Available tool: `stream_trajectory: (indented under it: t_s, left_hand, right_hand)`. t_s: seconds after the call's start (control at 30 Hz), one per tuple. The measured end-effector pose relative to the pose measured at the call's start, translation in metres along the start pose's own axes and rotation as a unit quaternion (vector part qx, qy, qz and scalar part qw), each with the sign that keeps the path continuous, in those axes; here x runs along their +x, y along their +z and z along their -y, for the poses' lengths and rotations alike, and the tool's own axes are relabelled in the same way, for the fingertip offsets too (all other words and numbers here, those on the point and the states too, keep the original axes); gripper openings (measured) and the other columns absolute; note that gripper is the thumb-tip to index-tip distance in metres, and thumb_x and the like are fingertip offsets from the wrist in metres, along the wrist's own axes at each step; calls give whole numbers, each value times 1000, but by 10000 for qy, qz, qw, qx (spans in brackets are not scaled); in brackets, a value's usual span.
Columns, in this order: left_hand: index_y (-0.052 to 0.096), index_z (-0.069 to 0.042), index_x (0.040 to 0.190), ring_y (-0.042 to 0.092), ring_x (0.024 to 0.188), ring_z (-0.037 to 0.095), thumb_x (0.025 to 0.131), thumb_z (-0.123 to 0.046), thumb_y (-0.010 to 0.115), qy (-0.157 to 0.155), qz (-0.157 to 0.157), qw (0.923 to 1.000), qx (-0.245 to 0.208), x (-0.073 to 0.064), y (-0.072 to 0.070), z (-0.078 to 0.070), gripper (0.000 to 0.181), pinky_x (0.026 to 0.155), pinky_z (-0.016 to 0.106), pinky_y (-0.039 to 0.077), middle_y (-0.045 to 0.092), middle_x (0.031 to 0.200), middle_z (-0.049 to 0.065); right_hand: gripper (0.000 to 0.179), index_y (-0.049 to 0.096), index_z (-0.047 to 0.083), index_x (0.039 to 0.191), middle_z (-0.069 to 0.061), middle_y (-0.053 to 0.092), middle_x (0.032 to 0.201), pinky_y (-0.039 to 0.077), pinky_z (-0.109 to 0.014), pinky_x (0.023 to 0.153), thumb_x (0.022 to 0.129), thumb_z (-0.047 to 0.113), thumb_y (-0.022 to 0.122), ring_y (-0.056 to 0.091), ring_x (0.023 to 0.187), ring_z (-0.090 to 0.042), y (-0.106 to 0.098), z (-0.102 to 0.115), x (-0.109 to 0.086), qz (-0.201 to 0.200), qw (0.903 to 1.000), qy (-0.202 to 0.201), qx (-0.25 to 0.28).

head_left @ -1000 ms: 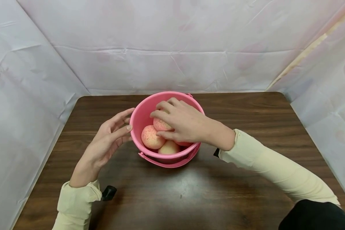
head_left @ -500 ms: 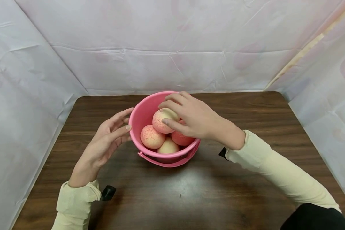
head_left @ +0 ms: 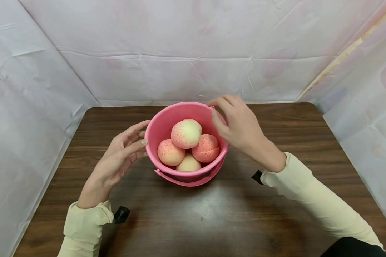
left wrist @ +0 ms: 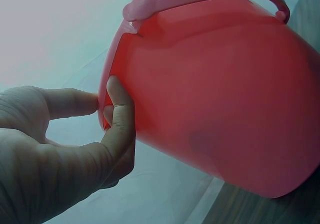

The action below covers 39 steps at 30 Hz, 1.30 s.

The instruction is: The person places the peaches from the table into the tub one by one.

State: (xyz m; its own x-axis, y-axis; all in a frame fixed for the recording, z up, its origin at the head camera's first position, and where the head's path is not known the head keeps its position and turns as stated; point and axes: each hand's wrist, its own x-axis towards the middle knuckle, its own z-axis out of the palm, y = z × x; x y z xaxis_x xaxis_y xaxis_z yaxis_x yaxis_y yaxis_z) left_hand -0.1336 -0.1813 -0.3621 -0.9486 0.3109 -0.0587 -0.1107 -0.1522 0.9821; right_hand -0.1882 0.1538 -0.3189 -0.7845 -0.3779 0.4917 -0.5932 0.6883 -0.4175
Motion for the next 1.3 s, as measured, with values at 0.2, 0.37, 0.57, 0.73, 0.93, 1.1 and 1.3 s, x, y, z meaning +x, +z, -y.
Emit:
stream_trajectory:
  t_s: [0.2,0.37,0.57,0.73,0.93,1.1,1.3]
  left_hand:
    - [39,-8,160,70,104,16,104,-2,57,15,-7,10000,-11,-1,0,0,58,87,27,65,56,134,15]
    - [39,-8,159,70,104,17,104,-2,57,28,-23,10000,-25,-1,0,0,58,87,27,65,56,135,16]
    - [39,-9,159,70,106,17,104,-3,58,44,-31,10000,2,1,0,2,58,88,28,65,56,134,15]
    - [40,-9,159,69,108,16,104,-2,58,31,-57,10000,-43,4,3,4,59,89,28,65,58,132,12]
    - [41,-10,159,67,110,20,103,-1,59,14,-30,9998,-212,10,10,9,60,90,31,65,58,134,14]
    - [42,-11,159,66,111,20,103,-1,60,55,-24,9995,-314,23,15,10,60,89,31,65,59,131,12]
    - [43,-12,158,63,114,22,102,-2,60,61,100,9993,-347,50,20,11,59,86,30,65,58,133,13]
  right_hand:
    - [25,71,7,121,-7,69,118,56,-41,86,99,12,59,66,96,-23,-1,-10,-10,-13,9964,738,407]
    - [25,70,8,122,-7,72,115,56,-37,82,100,11,58,70,88,-21,1,-15,-15,156,9895,1126,895]
    - [26,69,16,127,-4,73,106,55,-23,64,102,17,62,68,78,-16,1,-19,-18,543,9741,1620,1482]
    - [30,66,15,133,-11,69,111,55,-28,48,104,21,66,62,58,-16,0,-22,-20,805,9492,2127,2176]
    - [34,64,12,136,-15,65,119,52,-31,41,104,22,66,54,44,-18,-4,-28,-22,929,9197,2565,2824]
    - [34,65,9,136,-16,64,118,51,-28,42,104,21,65,54,45,-14,-6,-36,-18,745,9137,2680,2963]
    - [33,67,11,135,-11,65,115,51,-25,43,104,22,64,54,49,-11,-7,-49,-14,356,9093,2982,2879]
